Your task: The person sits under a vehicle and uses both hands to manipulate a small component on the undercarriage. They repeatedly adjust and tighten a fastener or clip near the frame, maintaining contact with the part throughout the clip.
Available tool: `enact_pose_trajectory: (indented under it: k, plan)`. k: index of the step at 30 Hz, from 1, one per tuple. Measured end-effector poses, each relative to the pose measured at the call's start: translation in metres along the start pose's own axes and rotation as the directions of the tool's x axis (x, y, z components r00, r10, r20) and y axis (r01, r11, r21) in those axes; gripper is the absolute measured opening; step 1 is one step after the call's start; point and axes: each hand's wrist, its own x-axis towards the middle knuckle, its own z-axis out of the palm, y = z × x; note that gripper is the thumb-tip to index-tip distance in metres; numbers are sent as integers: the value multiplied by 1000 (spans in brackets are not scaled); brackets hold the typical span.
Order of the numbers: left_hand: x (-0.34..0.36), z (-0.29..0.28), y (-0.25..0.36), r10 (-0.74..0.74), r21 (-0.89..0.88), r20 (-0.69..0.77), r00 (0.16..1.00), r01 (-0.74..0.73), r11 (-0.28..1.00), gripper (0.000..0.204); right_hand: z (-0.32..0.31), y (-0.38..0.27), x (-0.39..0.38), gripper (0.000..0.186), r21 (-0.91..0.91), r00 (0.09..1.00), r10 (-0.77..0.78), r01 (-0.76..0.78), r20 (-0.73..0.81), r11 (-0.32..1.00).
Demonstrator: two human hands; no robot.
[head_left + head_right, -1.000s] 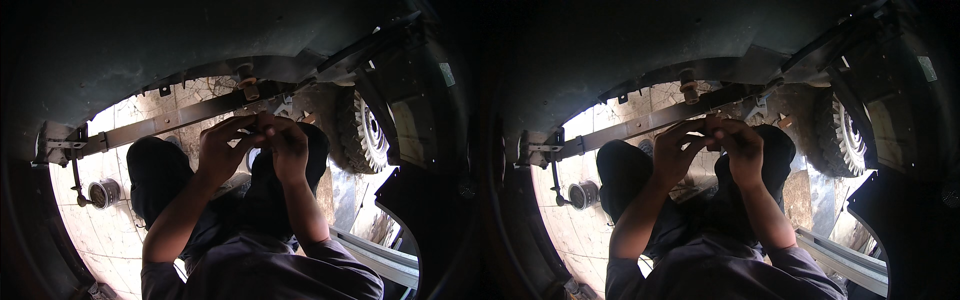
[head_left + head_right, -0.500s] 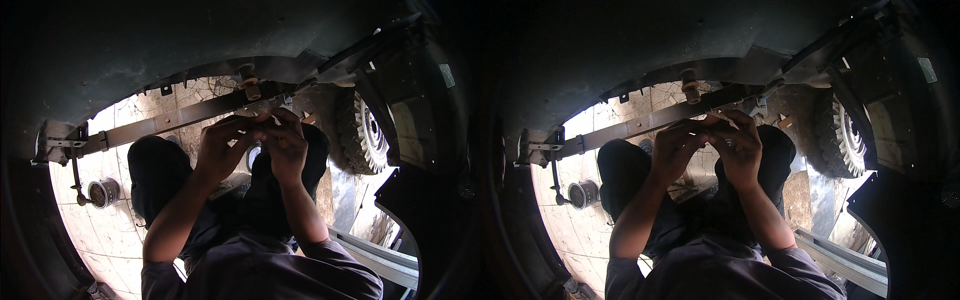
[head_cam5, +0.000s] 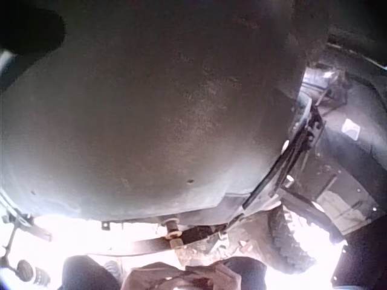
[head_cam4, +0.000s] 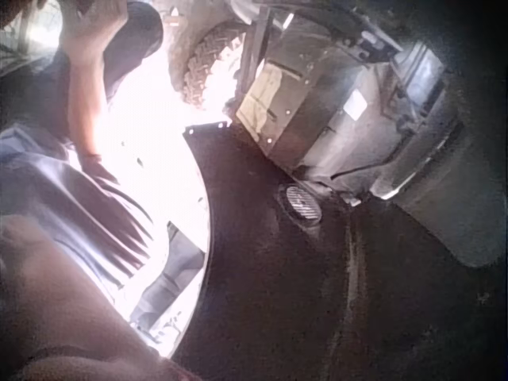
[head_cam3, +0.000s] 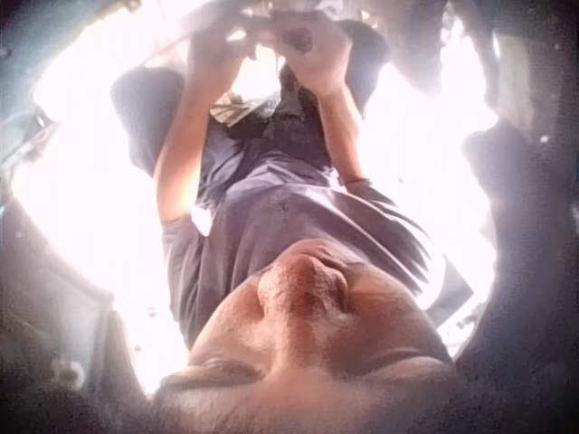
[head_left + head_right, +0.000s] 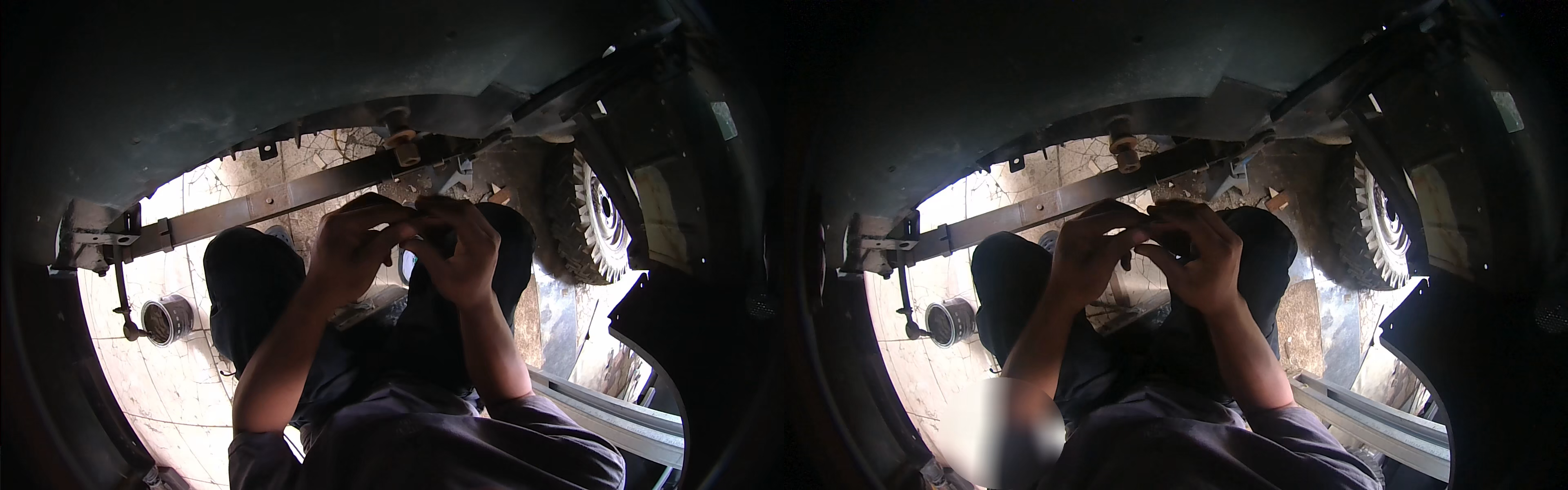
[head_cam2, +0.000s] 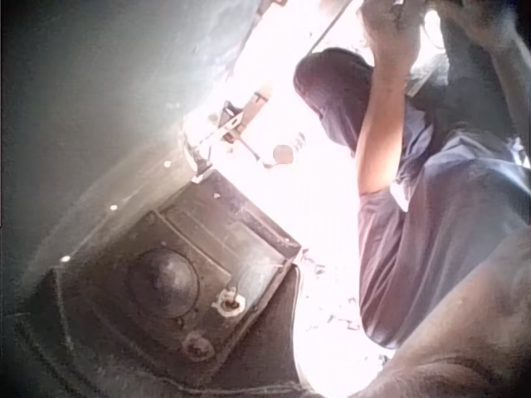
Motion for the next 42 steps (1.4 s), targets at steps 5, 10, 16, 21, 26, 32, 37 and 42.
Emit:
enact_pose_trajectory:
  k: [5, 10, 16, 21, 26, 32, 37, 42]
  plan:
    - [4, 3, 3, -43, -313, -56, 998, 23, 949, 28, -4, 16, -10, 25, 520, 974, 225, -190, -4, 833]
    - [20, -4, 16, 33, -455, 16, 999, -22, 890, 50, -23, -2, 29, 22, 678, 896, 435, -374, 87, 633]
    - [37, 0, 12, 0, -623, 136, 991, 86, 777, 54, -27, -20, 69, 20, 665, 866, 418, -486, 276, 567]
    - [42, 0, 6, 44, -691, 185, 982, 98, 717, 49, -24, -21, 80, 19, 622, 851, 437, -515, 290, 590]
    - [48, 0, -2, 60, -793, 242, 968, 162, 587, 43, -23, -27, 87, 17, 457, 902, 366, -432, 231, 777]
    - [57, -1, -9, 138, -799, 251, 958, 124, 588, 41, -20, -29, 90, 14, 261, 959, 182, -236, 215, 936]
    - [58, 0, -8, 126, -767, 236, 963, 105, 633, 38, -20, -33, 95, 14, 250, 943, 249, -301, 220, 920]
    - [60, -1, -9, 99, -727, 218, 971, 94, 681, 40, -20, -35, 86, 12, 195, 941, 285, -318, 182, 928]
